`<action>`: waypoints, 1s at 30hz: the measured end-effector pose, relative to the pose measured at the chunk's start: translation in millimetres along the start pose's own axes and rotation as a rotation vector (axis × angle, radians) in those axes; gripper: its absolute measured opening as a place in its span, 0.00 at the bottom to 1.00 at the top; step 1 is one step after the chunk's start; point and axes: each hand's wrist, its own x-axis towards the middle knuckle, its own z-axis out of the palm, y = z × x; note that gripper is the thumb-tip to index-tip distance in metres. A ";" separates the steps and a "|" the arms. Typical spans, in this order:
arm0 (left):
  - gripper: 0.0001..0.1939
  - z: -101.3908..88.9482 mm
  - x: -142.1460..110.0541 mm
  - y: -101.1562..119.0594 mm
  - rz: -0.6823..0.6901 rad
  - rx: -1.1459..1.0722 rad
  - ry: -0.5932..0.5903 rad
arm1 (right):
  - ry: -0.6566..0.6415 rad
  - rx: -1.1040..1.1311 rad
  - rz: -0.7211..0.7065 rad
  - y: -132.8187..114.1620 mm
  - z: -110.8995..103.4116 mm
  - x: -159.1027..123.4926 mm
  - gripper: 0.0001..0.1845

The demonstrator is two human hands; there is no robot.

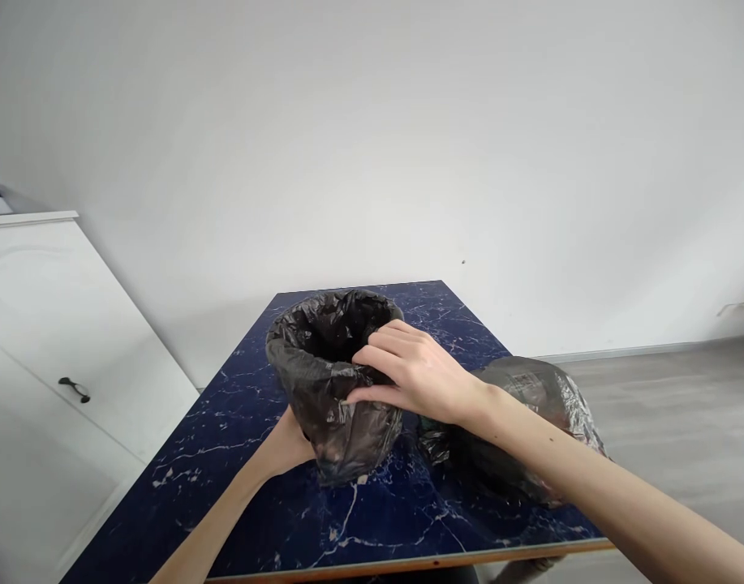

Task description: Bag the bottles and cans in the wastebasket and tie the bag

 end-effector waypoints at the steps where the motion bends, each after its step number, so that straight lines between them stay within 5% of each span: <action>1: 0.67 2.3 2.0 -2.3 -0.003 0.004 -0.024 | -0.042 -0.022 0.010 5.1 -0.4 1.5 0.19; 5: 0.57 -0.9 15.0 -8.8 -0.035 0.067 -0.015 | -0.164 -0.068 0.113 34.5 1.3 2.9 0.23; 11: 0.32 -22.2 39.7 -31.4 -0.104 0.171 0.144 | -0.183 -0.178 0.324 95.4 0.2 -17.7 0.29; 22: 0.24 -22.2 45.4 -47.6 -0.061 0.240 0.188 | -0.153 -0.367 0.619 176.4 -33.6 -73.6 0.36; 26: 0.22 -19.9 45.0 -48.2 -0.029 0.246 0.180 | -0.115 -0.391 0.625 175.0 -38.1 -79.7 0.35; 30: 0.20 -18.0 45.8 -51.3 -0.015 0.227 0.179 | 0.022 -0.421 0.572 131.8 -22.3 -66.7 0.32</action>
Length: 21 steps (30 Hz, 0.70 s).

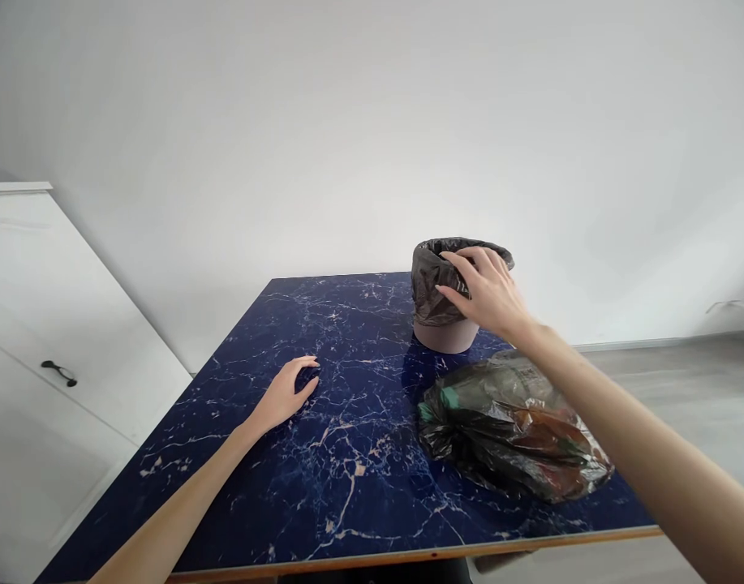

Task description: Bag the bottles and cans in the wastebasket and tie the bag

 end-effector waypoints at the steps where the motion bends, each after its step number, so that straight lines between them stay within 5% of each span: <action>1: 0.20 0.4 1.1 -1.4 -0.003 -0.009 0.001 | 0.034 0.018 -0.018 -18.7 0.0 -5.2 0.30; 6: 0.22 0.8 17.4 -11.2 -0.020 -0.080 0.015 | -0.002 0.240 -0.183 -124.8 13.0 -44.3 0.25; 11: 0.22 5.2 43.8 -16.2 -0.027 -0.220 0.068 | -0.282 0.564 0.012 -195.7 66.0 -91.7 0.26; 16: 0.22 9.2 56.8 -15.6 -0.061 -0.338 0.087 | -0.408 0.570 0.183 -214.7 132.1 -113.3 0.30; 21: 0.21 10.0 54.3 -13.9 -0.094 -0.363 0.075 | -0.417 0.552 0.261 -208.2 163.5 -102.9 0.29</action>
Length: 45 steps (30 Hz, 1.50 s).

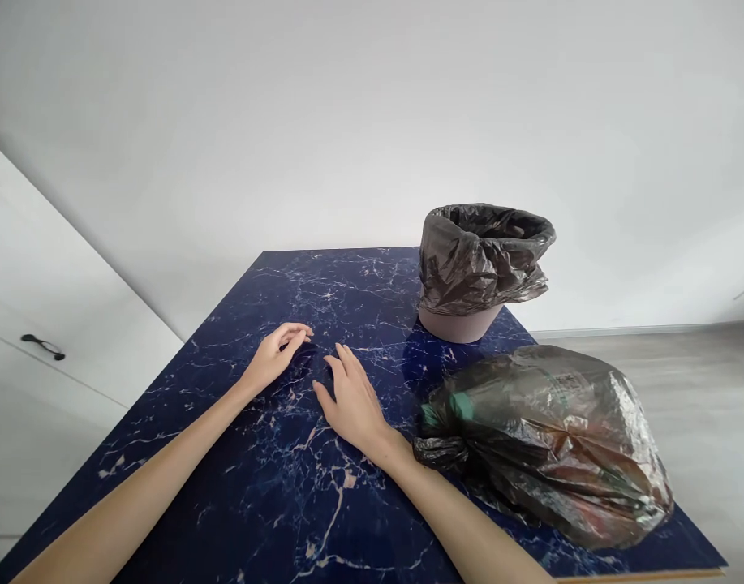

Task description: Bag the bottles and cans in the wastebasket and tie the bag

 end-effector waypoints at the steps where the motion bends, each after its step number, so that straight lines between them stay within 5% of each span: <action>1: 0.21 0.1 -1.5 1.0 -0.007 0.003 -0.004 | 0.001 -0.004 0.000 2.2 0.6 5.0 0.29; 12: 0.11 -3.1 -16.1 19.3 0.013 0.139 -0.079 | -0.004 -0.063 -0.039 9.3 4.8 19.6 0.26; 23: 0.11 9.7 -27.5 20.1 0.303 0.471 -0.288 | -0.001 -0.113 -0.070 4.8 6.7 16.1 0.26; 45: 0.10 9.3 -29.8 22.4 0.323 0.567 -0.287 | -0.015 -0.122 -0.068 2.1 4.8 15.4 0.26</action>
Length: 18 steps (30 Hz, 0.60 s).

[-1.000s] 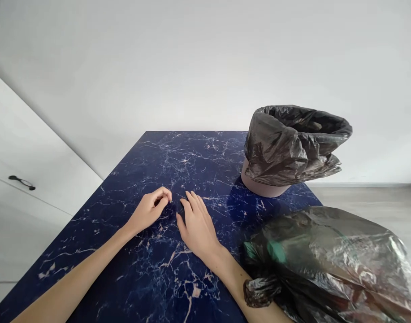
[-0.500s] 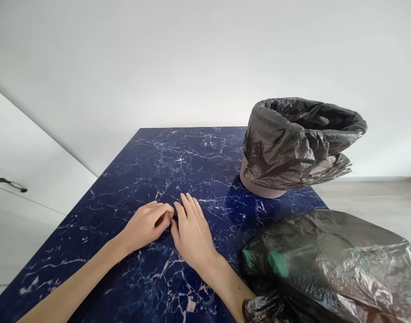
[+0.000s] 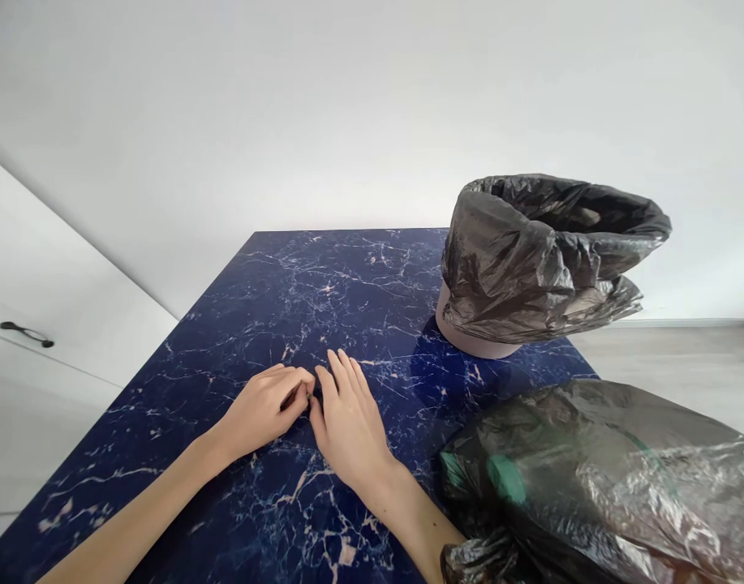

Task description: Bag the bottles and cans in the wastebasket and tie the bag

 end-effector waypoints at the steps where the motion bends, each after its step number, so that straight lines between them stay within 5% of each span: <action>1: 0.10 0.1 -0.1 0.1 0.000 -0.001 0.001 | 0.001 0.000 -0.001 0.0 0.2 -0.1 0.26; 18: 0.10 -2.5 -8.1 6.3 -0.024 -0.007 0.038 | 0.034 -0.006 -0.021 0.2 3.4 -0.8 0.25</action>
